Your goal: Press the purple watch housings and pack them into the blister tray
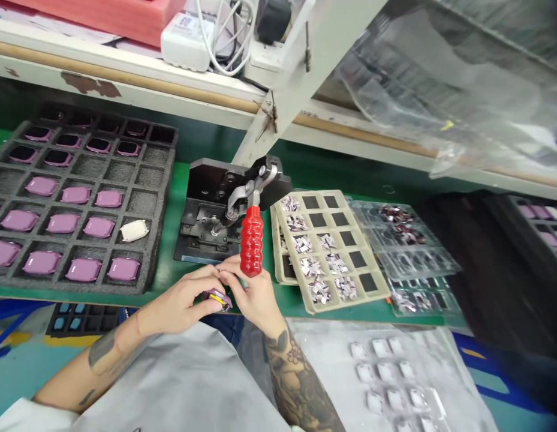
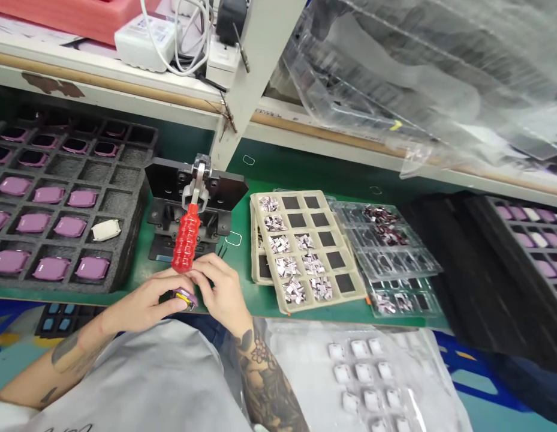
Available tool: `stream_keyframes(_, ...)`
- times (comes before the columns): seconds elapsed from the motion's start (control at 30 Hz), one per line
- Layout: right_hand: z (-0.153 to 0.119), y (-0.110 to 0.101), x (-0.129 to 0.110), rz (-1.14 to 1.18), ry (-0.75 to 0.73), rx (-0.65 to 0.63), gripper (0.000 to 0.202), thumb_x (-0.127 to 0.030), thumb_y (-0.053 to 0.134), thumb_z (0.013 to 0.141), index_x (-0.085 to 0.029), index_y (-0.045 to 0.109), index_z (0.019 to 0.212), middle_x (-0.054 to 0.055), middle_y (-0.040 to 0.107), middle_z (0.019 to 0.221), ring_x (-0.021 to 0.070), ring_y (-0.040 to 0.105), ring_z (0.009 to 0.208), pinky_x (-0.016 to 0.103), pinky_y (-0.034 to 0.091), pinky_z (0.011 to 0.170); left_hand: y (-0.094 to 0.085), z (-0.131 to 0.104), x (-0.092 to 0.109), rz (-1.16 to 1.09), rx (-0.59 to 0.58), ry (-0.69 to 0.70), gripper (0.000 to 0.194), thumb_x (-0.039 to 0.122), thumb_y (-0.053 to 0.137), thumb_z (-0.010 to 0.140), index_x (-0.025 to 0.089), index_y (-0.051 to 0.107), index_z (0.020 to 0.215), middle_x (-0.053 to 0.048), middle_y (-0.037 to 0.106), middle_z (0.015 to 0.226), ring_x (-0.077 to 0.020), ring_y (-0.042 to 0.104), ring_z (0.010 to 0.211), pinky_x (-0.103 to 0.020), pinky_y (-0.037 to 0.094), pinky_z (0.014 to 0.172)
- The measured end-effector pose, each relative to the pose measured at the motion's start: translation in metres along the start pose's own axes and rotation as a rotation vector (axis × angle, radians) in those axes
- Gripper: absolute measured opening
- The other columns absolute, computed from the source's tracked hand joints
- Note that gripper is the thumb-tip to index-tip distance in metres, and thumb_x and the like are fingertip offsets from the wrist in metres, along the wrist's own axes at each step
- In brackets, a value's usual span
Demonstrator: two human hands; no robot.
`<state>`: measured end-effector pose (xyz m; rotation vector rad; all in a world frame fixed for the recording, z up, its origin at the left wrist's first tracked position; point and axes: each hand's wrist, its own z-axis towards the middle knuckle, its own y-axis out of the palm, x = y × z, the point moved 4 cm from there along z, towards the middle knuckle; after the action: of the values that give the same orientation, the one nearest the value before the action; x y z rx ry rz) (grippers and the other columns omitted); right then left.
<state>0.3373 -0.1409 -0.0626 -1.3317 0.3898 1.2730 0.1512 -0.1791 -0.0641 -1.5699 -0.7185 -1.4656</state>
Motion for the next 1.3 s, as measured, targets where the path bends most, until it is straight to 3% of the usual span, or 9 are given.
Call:
stream_keyframes(0.13, -0.007, -0.007, -0.002, 0.049, 0.080, 0.244, 0.016, -0.023, 0.069, 0.108, -0.028, 0.084, 0.111, 0.005, 0.081, 0.105, 0.0211, 0.077, 0.097, 0.036, 0.065, 0.086, -0.001, 0.001, -0.003, 0.097, 0.104, -0.042, 0.022, 0.034, 0.062, 0.114, 0.024, 0.081, 0.121, -0.009, 0.083, 0.121, -0.0254, 0.078, 0.111, -0.035, 0.057, 0.103)
stream_keyframes(0.3, -0.003, -0.017, -0.025, 0.049, -0.013, 0.097, 0.012, -0.020, 0.074, 0.105, -0.027, 0.084, 0.107, 0.004, 0.080, 0.099, 0.0198, 0.074, 0.090, 0.035, 0.063, 0.083, -0.004, 0.003, -0.007, 0.272, 0.184, 0.001, 0.017, 0.034, 0.070, 0.110, 0.021, 0.081, 0.110, -0.003, 0.081, 0.093, -0.0186, 0.074, 0.079, -0.028, 0.054, 0.077)
stream_keyframes(0.53, -0.002, -0.022, -0.032, -0.002, -0.083, 0.149, 0.018, -0.011, 0.067, 0.106, -0.024, 0.079, 0.108, 0.005, 0.076, 0.100, 0.0190, 0.072, 0.093, 0.033, 0.060, 0.083, 0.000, 0.000, 0.003, 0.355, 0.222, 0.092, 0.013, 0.029, 0.073, 0.108, 0.020, 0.082, 0.112, -0.004, 0.083, 0.100, -0.0185, 0.076, 0.085, -0.027, 0.055, 0.082)
stream_keyframes(0.63, -0.005, -0.020, -0.033, -0.025, -0.108, 0.099, 0.017, -0.011, 0.069, 0.105, -0.024, 0.079, 0.108, 0.004, 0.076, 0.100, 0.0189, 0.072, 0.093, 0.034, 0.059, 0.084, 0.001, -0.001, 0.005, 0.340, 0.231, 0.075, 0.014, 0.030, 0.072, 0.109, 0.019, 0.080, 0.108, -0.004, 0.080, 0.094, -0.0174, 0.072, 0.080, -0.027, 0.053, 0.080)
stream_keyframes(0.8, -0.012, -0.013, -0.033, -0.156, -0.155, 0.069, 0.019, -0.018, 0.067, 0.109, -0.025, 0.077, 0.123, 0.007, 0.078, 0.111, 0.0216, 0.073, 0.100, 0.039, 0.061, 0.089, 0.001, 0.001, -0.005, 0.211, 0.210, -0.045, 0.022, 0.038, 0.071, 0.108, 0.018, 0.078, 0.102, -0.001, 0.072, 0.083, -0.0152, 0.062, 0.072, -0.027, 0.047, 0.071)
stream_keyframes(0.9, -0.022, -0.001, -0.032, -0.332, -0.220, 0.018, 0.040, -0.033, 0.073, 0.108, -0.019, 0.067, 0.145, 0.014, 0.078, 0.128, 0.0276, 0.074, 0.112, 0.044, 0.061, 0.092, 0.004, 0.003, -0.018, -0.021, 0.170, -0.165, 0.034, 0.047, 0.066, 0.109, 0.016, 0.076, 0.100, 0.001, 0.065, 0.074, -0.0144, 0.056, 0.065, -0.025, 0.045, 0.062)
stream_keyframes(1.03, -0.041, 0.009, -0.033, -0.471, -0.273, 0.066, 0.038, -0.034, 0.071, 0.110, -0.016, 0.066, 0.142, 0.013, 0.081, 0.117, 0.0258, 0.074, 0.099, 0.042, 0.059, 0.082, 0.006, 0.000, -0.019, 0.031, 0.131, -0.152, 0.037, 0.048, 0.069, 0.107, 0.017, 0.070, 0.087, 0.002, 0.059, 0.072, -0.0129, 0.052, 0.066, -0.025, 0.043, 0.063)
stream_keyframes(1.2, -0.069, 0.011, -0.039, -0.496, -0.225, 0.082, 0.042, -0.046, 0.064, 0.113, -0.018, 0.065, 0.145, 0.012, 0.081, 0.123, 0.0238, 0.076, 0.108, 0.039, 0.063, 0.094, 0.024, -0.005, -0.018, -0.031, -0.013, -0.156, 0.033, 0.046, 0.072, 0.106, 0.017, 0.076, 0.091, 0.001, 0.067, 0.070, -0.0136, 0.061, 0.063, -0.024, 0.050, 0.061)
stream_keyframes(1.3, -0.094, -0.010, -0.033, -0.431, -0.173, 0.172, 0.062, -0.059, 0.066, 0.109, -0.019, 0.058, 0.156, 0.015, 0.076, 0.139, 0.0238, 0.074, 0.124, 0.038, 0.063, 0.106, 0.034, 0.001, -0.017, -0.114, 0.125, -0.159, 0.027, 0.043, 0.082, 0.101, 0.017, 0.081, 0.102, -0.003, 0.078, 0.079, -0.0167, 0.073, 0.068, -0.026, 0.061, 0.065)
